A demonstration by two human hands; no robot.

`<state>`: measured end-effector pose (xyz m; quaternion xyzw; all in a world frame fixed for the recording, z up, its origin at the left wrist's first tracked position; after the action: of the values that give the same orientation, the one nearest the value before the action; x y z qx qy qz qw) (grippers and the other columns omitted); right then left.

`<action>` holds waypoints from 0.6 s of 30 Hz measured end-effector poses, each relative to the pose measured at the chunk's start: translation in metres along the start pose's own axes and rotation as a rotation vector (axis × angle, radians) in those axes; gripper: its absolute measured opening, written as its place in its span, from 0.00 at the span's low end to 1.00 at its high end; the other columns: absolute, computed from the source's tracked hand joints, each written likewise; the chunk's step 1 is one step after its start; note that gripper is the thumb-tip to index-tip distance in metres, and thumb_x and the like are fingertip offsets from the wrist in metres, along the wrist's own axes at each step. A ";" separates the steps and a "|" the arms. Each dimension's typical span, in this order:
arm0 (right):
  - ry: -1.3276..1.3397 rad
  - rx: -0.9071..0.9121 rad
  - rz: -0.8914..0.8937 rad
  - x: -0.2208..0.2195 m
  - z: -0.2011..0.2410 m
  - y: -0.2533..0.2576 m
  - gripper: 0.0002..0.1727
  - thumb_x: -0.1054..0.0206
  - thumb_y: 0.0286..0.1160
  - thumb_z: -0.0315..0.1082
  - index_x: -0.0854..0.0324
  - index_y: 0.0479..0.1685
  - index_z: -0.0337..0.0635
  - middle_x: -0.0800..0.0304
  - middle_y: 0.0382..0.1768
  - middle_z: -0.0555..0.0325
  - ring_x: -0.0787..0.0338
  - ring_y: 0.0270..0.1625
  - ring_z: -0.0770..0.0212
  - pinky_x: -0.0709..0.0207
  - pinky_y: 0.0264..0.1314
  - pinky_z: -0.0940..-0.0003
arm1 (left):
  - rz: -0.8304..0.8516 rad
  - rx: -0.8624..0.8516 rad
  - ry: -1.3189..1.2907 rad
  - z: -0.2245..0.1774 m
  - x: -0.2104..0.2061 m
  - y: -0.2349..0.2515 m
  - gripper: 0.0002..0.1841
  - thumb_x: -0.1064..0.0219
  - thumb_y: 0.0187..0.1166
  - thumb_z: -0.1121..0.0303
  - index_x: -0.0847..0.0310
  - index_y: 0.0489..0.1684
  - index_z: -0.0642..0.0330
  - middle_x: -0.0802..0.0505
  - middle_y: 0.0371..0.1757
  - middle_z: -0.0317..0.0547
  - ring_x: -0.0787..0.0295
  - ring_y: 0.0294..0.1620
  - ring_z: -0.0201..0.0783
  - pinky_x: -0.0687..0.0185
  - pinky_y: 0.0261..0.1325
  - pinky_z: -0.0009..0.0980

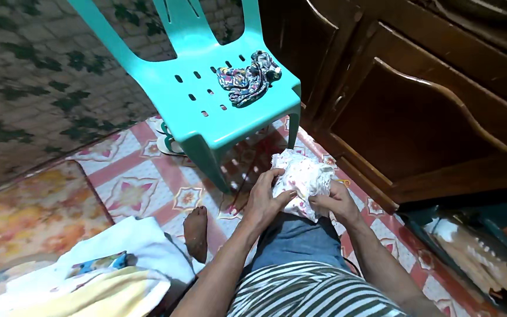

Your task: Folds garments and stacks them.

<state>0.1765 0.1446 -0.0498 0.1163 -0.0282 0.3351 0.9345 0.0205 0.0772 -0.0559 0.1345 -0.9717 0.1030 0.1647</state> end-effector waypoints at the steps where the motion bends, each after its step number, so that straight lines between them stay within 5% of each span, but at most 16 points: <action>1: -0.076 0.065 0.032 -0.001 0.007 0.003 0.09 0.34 0.62 0.28 0.12 0.29 0.29 0.09 0.37 0.56 0.14 0.47 0.76 0.22 0.57 0.77 | -0.047 0.013 -0.060 0.003 0.002 -0.001 0.24 0.29 0.74 0.72 0.24 0.69 0.72 0.15 0.66 0.61 0.15 0.64 0.45 0.21 0.68 0.40; 3: -0.173 0.153 0.033 0.000 0.015 0.009 0.11 0.34 0.62 0.30 0.11 0.28 0.28 0.08 0.39 0.48 0.13 0.51 0.72 0.23 0.61 0.76 | -0.146 -0.008 -0.110 0.003 0.007 -0.003 0.21 0.31 0.73 0.75 0.22 0.65 0.72 0.13 0.61 0.59 0.13 0.57 0.40 0.17 0.61 0.37; 6: -0.219 0.053 -0.122 0.014 0.005 0.013 0.14 0.36 0.68 0.29 0.12 0.40 0.24 0.10 0.52 0.42 0.12 0.56 0.70 0.20 0.63 0.75 | -0.224 -0.161 0.060 -0.002 0.009 -0.008 0.25 0.29 0.74 0.70 0.23 0.68 0.75 0.17 0.67 0.68 0.18 0.65 0.54 0.22 0.67 0.46; 9: -0.391 0.012 -0.254 0.027 -0.004 0.008 0.19 0.35 0.72 0.28 0.18 0.57 0.21 0.14 0.59 0.33 0.11 0.54 0.58 0.17 0.55 0.69 | -0.287 -0.524 0.323 -0.010 0.002 -0.022 0.26 0.27 0.71 0.57 0.16 0.60 0.72 0.13 0.63 0.70 0.19 0.67 0.70 0.26 0.68 0.64; 12: -0.513 0.173 -0.192 0.023 0.005 -0.006 0.26 0.34 0.72 0.36 0.19 0.63 0.22 0.16 0.64 0.30 0.13 0.63 0.50 0.19 0.63 0.62 | -0.147 -0.723 0.465 -0.009 -0.016 -0.028 0.34 0.30 0.72 0.42 0.14 0.62 0.65 0.11 0.64 0.64 0.17 0.70 0.66 0.26 0.70 0.62; 14: -0.573 0.288 -0.016 0.011 0.007 -0.015 0.31 0.38 0.77 0.52 0.15 0.64 0.33 0.17 0.69 0.31 0.18 0.74 0.40 0.26 0.74 0.44 | -0.038 -0.721 0.481 -0.003 -0.024 -0.025 0.34 0.25 0.69 0.49 0.18 0.68 0.67 0.14 0.69 0.66 0.19 0.73 0.66 0.26 0.71 0.62; 15: -0.615 0.317 0.064 0.003 0.005 -0.019 0.32 0.41 0.78 0.59 0.14 0.66 0.40 0.19 0.72 0.34 0.22 0.77 0.37 0.30 0.77 0.37 | -0.025 -0.721 0.473 -0.002 -0.025 -0.023 0.29 0.25 0.69 0.61 0.19 0.69 0.68 0.14 0.70 0.67 0.19 0.73 0.67 0.25 0.72 0.62; 16: -0.663 0.334 0.108 -0.003 0.002 -0.022 0.32 0.41 0.77 0.60 0.14 0.68 0.45 0.20 0.74 0.34 0.23 0.78 0.33 0.33 0.77 0.33 | -0.041 -0.722 0.461 -0.003 -0.024 -0.021 0.24 0.29 0.67 0.75 0.17 0.66 0.68 0.13 0.68 0.67 0.17 0.71 0.66 0.24 0.71 0.61; 18: -0.716 0.344 0.099 -0.007 -0.004 -0.025 0.27 0.36 0.75 0.51 0.14 0.68 0.46 0.19 0.74 0.34 0.22 0.76 0.28 0.33 0.75 0.30 | -0.094 -0.717 0.452 -0.008 -0.021 -0.018 0.20 0.39 0.70 0.85 0.12 0.60 0.66 0.10 0.64 0.63 0.13 0.67 0.63 0.21 0.69 0.59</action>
<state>0.1862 0.1226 -0.0592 0.3789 -0.3014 0.3180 0.8152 0.0467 0.0671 -0.0533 0.0870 -0.8784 -0.2220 0.4142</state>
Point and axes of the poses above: each hand's wrist, its own y-axis towards the middle knuckle, its own x-axis out of the back of the hand, z = x × y, the point moved 8 cm from there along y, towards the middle knuckle
